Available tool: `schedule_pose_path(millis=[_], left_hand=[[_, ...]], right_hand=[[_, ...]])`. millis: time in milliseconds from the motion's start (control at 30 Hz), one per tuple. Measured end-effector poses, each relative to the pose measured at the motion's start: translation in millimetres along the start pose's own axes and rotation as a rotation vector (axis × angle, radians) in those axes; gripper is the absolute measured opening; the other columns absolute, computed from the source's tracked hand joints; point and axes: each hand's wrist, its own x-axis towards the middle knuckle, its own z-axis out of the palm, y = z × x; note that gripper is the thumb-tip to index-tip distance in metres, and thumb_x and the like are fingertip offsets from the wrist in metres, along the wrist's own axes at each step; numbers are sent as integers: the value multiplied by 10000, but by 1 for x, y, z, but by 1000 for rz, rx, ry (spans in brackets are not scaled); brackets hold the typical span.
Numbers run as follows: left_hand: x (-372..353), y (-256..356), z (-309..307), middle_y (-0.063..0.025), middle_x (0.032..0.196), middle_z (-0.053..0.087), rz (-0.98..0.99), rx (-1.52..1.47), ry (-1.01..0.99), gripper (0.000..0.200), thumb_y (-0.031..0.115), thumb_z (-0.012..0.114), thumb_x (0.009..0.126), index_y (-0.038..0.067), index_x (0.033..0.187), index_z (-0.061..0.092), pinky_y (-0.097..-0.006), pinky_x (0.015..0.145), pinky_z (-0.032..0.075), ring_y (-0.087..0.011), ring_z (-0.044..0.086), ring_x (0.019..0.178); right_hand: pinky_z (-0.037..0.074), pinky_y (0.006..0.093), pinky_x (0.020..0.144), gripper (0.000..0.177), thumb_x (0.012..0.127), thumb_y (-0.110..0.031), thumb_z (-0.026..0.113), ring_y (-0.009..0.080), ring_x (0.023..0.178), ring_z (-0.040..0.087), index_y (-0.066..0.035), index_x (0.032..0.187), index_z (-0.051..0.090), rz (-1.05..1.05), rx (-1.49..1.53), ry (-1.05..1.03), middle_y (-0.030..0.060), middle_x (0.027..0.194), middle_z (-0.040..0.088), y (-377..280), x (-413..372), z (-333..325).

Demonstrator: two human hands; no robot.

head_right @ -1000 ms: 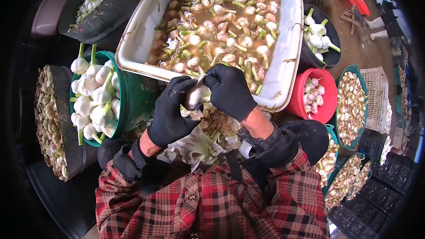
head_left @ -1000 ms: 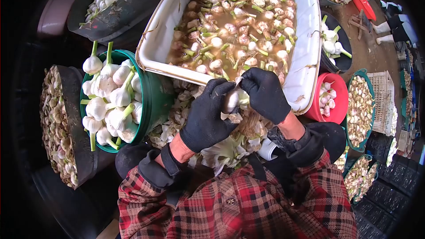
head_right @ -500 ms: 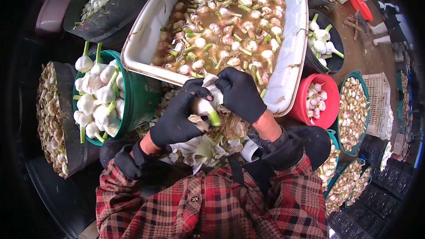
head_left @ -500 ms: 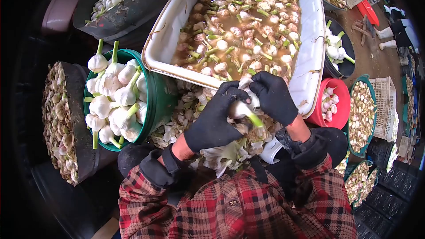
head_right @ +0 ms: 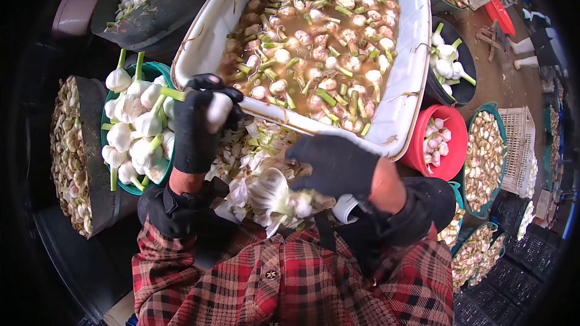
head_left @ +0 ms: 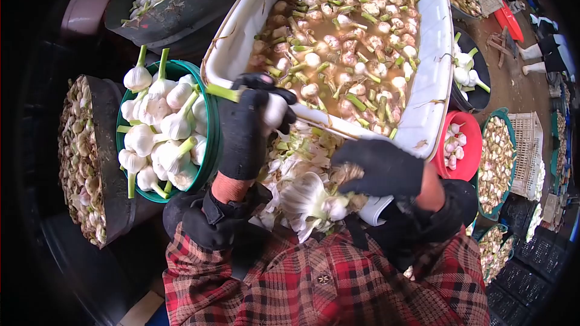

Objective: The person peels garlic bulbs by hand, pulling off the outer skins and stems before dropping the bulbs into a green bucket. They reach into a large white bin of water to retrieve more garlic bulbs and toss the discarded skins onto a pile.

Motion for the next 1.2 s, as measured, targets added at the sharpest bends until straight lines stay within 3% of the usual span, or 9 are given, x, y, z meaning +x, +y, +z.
schedule_pose_path(millis=[100,200,400,500,700,833,867,1000,1200], left_hand=[[-2,-7,6,-159,951,639,-81,-182,-163,155,20,500,772,-17,899,581,-328,725,526,-260,644,904],[-6,-23,12,-118,834,654,216,193,-292,108,34,529,753,-3,797,621,-386,887,469,-306,621,1035],[-23,-20,24,-180,791,643,54,349,-351,142,65,626,755,10,885,630,-366,665,505,-323,642,703],[-21,-18,22,-114,757,655,154,416,-383,134,56,595,812,16,926,653,-305,624,497,-159,621,651],[-20,-25,24,-157,822,649,229,468,-216,215,86,624,801,12,1004,625,-351,686,508,-267,641,735],[-10,-37,23,-209,924,660,360,566,130,453,130,681,781,-41,1173,532,-397,756,522,-349,664,842],[-9,-33,23,-176,1054,648,339,643,140,414,70,665,820,-39,1191,517,-335,840,500,-224,641,958],[-6,-35,26,-218,1035,640,332,456,-6,487,81,680,790,-31,1227,495,-355,805,510,-318,655,950],[-8,-35,30,-84,947,663,68,52,14,316,51,688,810,-22,1100,587,-268,736,503,-123,621,832]], right_hand=[[497,415,777,376,787,-330,690,345,881,631,-49,1033,642,183,-113,101,171,933,657,22,32,-48],[493,427,809,324,792,-296,661,345,910,631,-69,1023,654,181,-318,155,180,940,661,72,90,-61],[449,429,952,497,814,-234,601,344,1107,560,-60,1270,507,310,-551,62,184,1231,553,142,194,-28],[447,435,955,519,792,-214,585,352,1107,558,-33,1271,503,364,-536,67,212,1229,545,167,216,-10],[465,424,947,411,774,-263,580,364,1097,580,6,1080,633,490,-522,32,252,1150,601,134,197,-33],[531,355,679,458,833,-391,616,249,675,675,28,1016,656,436,139,209,167,798,685,71,148,-63],[480,288,523,432,893,-402,575,147,510,605,15,951,672,395,389,264,91,691,662,46,130,-60],[415,221,430,514,943,-487,499,105,445,554,-4,897,668,491,832,208,64,669,640,-7,82,-43],[510,283,564,302,913,-267,617,178,651,649,31,962,639,290,651,577,72,804,658,-14,52,-30]])
